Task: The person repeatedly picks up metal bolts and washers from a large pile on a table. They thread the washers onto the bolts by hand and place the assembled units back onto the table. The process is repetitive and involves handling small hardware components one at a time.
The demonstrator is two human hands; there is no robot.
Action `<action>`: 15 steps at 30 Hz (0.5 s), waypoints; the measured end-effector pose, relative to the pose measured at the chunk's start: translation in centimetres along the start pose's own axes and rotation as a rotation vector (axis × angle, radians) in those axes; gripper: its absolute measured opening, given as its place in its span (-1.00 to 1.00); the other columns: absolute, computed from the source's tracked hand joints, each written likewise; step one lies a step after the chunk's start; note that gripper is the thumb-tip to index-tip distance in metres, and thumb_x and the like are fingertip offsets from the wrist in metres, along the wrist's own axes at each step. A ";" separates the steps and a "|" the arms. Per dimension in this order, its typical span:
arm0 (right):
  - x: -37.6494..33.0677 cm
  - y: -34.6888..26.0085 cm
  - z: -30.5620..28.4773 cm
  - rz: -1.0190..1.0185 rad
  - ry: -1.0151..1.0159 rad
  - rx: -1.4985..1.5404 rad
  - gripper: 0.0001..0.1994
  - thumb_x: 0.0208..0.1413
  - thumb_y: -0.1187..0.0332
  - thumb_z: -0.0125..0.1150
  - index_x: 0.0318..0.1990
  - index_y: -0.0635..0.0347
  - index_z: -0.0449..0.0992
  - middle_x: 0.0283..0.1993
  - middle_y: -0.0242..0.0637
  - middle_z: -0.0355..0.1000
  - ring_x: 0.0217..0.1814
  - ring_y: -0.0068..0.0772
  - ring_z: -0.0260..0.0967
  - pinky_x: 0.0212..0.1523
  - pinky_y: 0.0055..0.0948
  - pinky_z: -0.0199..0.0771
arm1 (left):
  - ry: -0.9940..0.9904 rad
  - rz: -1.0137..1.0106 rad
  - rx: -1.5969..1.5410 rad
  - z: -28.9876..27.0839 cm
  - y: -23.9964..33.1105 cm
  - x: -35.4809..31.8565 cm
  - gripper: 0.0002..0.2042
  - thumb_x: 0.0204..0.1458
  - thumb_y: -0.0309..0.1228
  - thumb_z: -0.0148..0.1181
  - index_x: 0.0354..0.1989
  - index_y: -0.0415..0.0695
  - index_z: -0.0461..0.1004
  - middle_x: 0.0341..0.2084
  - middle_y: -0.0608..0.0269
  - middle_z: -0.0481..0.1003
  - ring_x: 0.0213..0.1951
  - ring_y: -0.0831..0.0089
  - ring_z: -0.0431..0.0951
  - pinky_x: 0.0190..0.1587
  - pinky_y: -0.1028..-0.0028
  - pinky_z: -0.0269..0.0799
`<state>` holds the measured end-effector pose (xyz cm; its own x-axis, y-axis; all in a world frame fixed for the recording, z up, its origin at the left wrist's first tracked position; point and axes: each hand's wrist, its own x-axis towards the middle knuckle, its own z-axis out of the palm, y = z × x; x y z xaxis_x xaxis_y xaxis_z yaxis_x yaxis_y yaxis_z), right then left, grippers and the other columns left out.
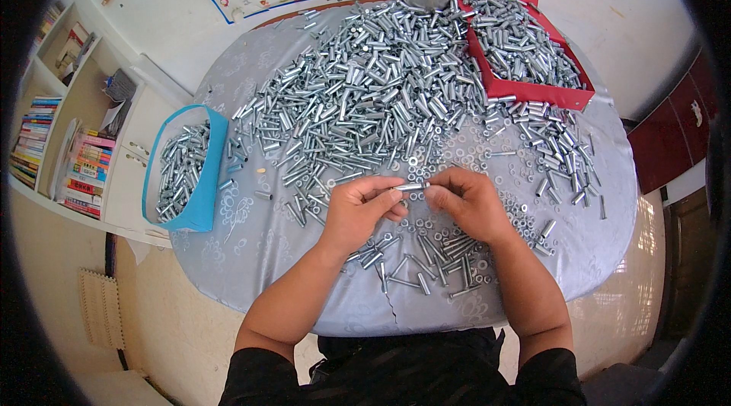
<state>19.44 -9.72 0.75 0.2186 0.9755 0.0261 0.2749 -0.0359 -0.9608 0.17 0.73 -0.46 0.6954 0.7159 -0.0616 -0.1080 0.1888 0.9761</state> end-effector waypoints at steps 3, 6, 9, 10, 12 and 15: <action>0.0 0.0 -0.2 0.136 -0.044 0.086 -0.85 0.11 0.41 0.28 -0.24 0.31 0.54 -0.43 -0.36 0.47 -0.41 -0.65 0.33 -0.38 -0.58 0.38 | -0.012 -0.006 0.008 0.0 0.1 0.0 -0.78 0.12 -0.56 0.14 -0.06 -0.33 0.50 -0.31 0.06 0.59 -0.38 0.40 0.63 -0.33 0.49 0.61; 0.0 -0.4 0.5 0.012 0.051 0.182 -0.84 0.12 0.37 0.28 -0.28 0.30 0.54 -0.47 -0.35 0.45 -0.44 -0.64 0.33 -0.40 -0.56 0.37 | -0.015 -0.015 -0.017 0.1 0.1 0.0 -0.77 0.12 -0.56 0.14 -0.06 -0.33 0.50 -0.31 0.06 0.59 -0.38 0.40 0.63 -0.32 0.49 0.61; 0.0 -0.4 0.4 -0.124 0.063 0.027 -0.83 0.11 0.37 0.29 -0.27 0.30 0.54 -0.47 -0.35 0.45 -0.44 -0.63 0.33 -0.39 -0.55 0.38 | -0.018 -0.007 -0.023 0.0 0.1 0.0 -0.77 0.12 -0.56 0.15 -0.05 -0.34 0.49 -0.30 0.05 0.59 -0.38 0.39 0.63 -0.32 0.49 0.61; -0.1 -0.2 0.1 -0.152 0.046 -0.059 -0.83 0.10 0.37 0.29 -0.25 0.30 0.54 -0.46 -0.35 0.45 -0.43 -0.63 0.34 -0.38 -0.55 0.38 | -0.018 -0.007 -0.018 0.0 0.1 -0.1 -0.77 0.12 -0.56 0.15 -0.05 -0.33 0.49 -0.30 0.05 0.59 -0.37 0.39 0.63 -0.32 0.49 0.61; -0.1 0.3 -0.7 0.031 -0.054 -0.027 -0.82 0.07 0.41 0.32 -0.22 0.30 0.53 -0.41 -0.33 0.46 -0.39 -0.63 0.35 -0.34 -0.54 0.39 | -0.022 -0.007 -0.012 0.0 0.1 -0.1 -0.77 0.12 -0.56 0.15 -0.06 -0.33 0.49 -0.30 0.05 0.59 -0.37 0.40 0.63 -0.32 0.48 0.61; -0.1 0.1 -0.3 -0.011 -0.009 0.072 -0.81 0.06 0.42 0.32 -0.20 0.31 0.53 -0.39 -0.33 0.46 -0.37 -0.63 0.36 -0.32 -0.54 0.40 | -0.030 -0.002 -0.013 0.1 0.2 0.0 -0.78 0.12 -0.56 0.15 -0.06 -0.33 0.50 -0.31 0.06 0.59 -0.37 0.40 0.63 -0.31 0.48 0.60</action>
<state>19.70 -9.86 0.76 0.2073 0.9777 0.0342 0.2095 -0.0102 -0.9777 0.17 0.69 -0.29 0.7163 0.6955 -0.0567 -0.1160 0.1989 0.9731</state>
